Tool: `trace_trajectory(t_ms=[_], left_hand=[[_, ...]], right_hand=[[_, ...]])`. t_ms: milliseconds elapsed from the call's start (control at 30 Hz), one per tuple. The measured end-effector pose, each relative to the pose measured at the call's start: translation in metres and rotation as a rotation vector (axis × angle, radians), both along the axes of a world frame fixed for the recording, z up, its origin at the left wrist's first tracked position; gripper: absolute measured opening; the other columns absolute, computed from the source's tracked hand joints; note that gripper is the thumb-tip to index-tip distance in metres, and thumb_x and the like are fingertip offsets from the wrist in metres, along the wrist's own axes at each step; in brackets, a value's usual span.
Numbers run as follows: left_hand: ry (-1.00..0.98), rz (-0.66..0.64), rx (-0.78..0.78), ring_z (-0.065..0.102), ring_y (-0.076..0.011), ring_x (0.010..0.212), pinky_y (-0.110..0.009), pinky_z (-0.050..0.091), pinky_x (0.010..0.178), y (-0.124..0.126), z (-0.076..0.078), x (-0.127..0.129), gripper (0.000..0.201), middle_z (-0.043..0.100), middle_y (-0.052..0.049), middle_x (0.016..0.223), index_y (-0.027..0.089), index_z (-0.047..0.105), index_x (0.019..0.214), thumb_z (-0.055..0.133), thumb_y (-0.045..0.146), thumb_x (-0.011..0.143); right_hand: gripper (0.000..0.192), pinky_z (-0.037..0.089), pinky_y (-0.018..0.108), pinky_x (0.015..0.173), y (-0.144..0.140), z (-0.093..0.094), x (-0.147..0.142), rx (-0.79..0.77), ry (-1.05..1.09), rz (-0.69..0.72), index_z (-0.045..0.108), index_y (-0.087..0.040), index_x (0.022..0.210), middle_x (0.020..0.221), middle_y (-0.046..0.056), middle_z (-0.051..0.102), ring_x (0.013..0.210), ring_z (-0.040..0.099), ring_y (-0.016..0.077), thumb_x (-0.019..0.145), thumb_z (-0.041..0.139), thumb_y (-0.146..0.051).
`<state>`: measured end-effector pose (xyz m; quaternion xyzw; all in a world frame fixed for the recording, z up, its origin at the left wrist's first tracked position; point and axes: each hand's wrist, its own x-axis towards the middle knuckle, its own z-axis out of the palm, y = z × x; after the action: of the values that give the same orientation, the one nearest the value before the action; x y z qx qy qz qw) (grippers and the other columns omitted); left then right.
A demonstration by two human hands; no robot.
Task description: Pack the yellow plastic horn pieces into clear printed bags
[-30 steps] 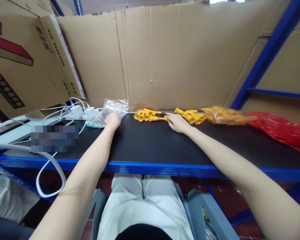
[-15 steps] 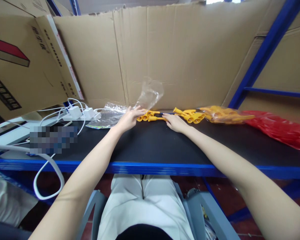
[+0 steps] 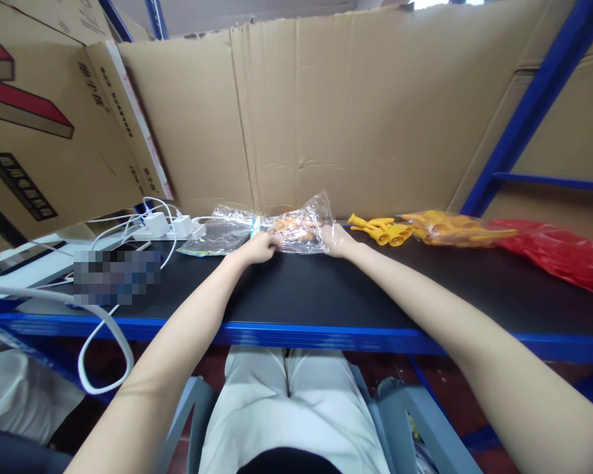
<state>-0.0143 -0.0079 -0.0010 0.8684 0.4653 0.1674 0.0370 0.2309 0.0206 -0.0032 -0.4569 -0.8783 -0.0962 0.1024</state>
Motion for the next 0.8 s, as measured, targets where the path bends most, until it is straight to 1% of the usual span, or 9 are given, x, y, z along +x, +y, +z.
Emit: trace_trajectory(t_ms=[133,233,300,400,467,567,633,700,800], left_hand=[[-0.01,0.036,-0.016,0.064,-0.0164,0.093,-0.024,0.046,0.086,0.003,-0.001,-0.002,0.038,0.072,-0.002,0.095,0.017,0.072,0.092,0.044,0.007,0.07],[-0.021,0.055,-0.03,0.064,-0.0165,0.092,-0.024,0.046,0.086,0.003,-0.001,-0.004,0.039,0.072,-0.002,0.094,0.017,0.073,0.091,0.043,0.006,0.068],[-0.033,0.066,-0.035,0.064,-0.0168,0.091,-0.024,0.047,0.085,0.003,0.0,-0.004,0.039,0.072,-0.002,0.093,0.017,0.073,0.09,0.043,0.006,0.067],[-0.034,0.066,-0.034,0.064,-0.0174,0.09,-0.025,0.047,0.084,0.003,0.0,-0.005,0.039,0.072,-0.002,0.092,0.017,0.073,0.089,0.043,0.007,0.066],[-0.025,0.066,-0.033,0.064,-0.0172,0.089,-0.025,0.047,0.084,0.003,0.0,-0.005,0.039,0.072,-0.002,0.092,0.017,0.072,0.09,0.043,0.007,0.067],[-0.016,0.069,-0.037,0.064,-0.0167,0.089,-0.025,0.047,0.084,0.003,-0.001,-0.006,0.039,0.072,-0.002,0.091,0.016,0.072,0.091,0.042,0.008,0.067],[-0.017,0.069,-0.037,0.064,-0.0166,0.089,-0.024,0.047,0.084,0.003,-0.001,-0.006,0.039,0.072,-0.002,0.092,0.016,0.072,0.09,0.042,0.008,0.067],[-0.019,0.075,-0.034,0.064,-0.0166,0.089,-0.024,0.047,0.085,0.003,0.0,-0.006,0.039,0.072,-0.003,0.092,0.015,0.072,0.09,0.042,0.007,0.068],[-0.018,0.084,-0.037,0.064,-0.0167,0.089,-0.025,0.047,0.084,0.003,0.0,-0.006,0.039,0.072,-0.003,0.093,0.015,0.072,0.091,0.041,0.007,0.069]], right_hand=[[0.035,0.042,0.031,0.087,0.003,0.001,-0.015,-0.049,0.115,0.018,0.056,-0.019,0.118,0.113,0.009,0.063,0.105,0.057,0.0248,0.086,0.044,-0.021],[0.031,0.044,0.029,0.084,0.005,0.0,-0.016,-0.105,0.173,-0.002,0.06,-0.018,0.111,0.112,0.008,0.064,0.103,0.058,0.0242,0.088,0.04,-0.024],[0.03,0.045,0.029,0.081,0.006,0.001,-0.012,-0.144,0.18,-0.058,0.063,-0.018,0.102,0.107,0.008,0.066,0.099,0.06,0.024,0.09,0.037,-0.028],[0.042,0.045,0.032,0.078,0.005,0.003,0.001,-0.208,0.17,-0.183,0.065,-0.017,0.087,0.099,0.01,0.068,0.094,0.062,0.025,0.093,0.028,-0.034],[0.047,0.044,0.036,0.081,0.001,0.004,0.01,-0.217,0.165,-0.267,0.065,-0.017,0.085,0.1,0.012,0.067,0.096,0.061,0.0271,0.093,0.024,-0.037],[0.038,0.041,0.04,0.084,-0.005,0.002,0.023,-0.185,0.155,-0.323,0.065,-0.02,0.094,0.103,0.01,0.067,0.099,0.06,0.0274,0.091,0.031,-0.038],[0.031,0.042,0.037,0.083,-0.007,0.001,0.029,-0.174,0.154,-0.331,0.064,-0.02,0.097,0.098,0.008,0.068,0.094,0.061,0.0248,0.087,0.04,-0.035],[0.024,0.043,0.033,0.08,-0.009,0.002,0.033,-0.166,0.167,-0.342,0.064,-0.019,0.095,0.095,0.007,0.068,0.089,0.062,0.0222,0.084,0.045,-0.029],[0.023,0.044,0.031,0.08,-0.013,0.009,0.037,-0.127,0.19,-0.337,0.062,-0.019,0.099,0.102,0.008,0.067,0.093,0.061,0.0221,0.081,0.049,-0.024]])
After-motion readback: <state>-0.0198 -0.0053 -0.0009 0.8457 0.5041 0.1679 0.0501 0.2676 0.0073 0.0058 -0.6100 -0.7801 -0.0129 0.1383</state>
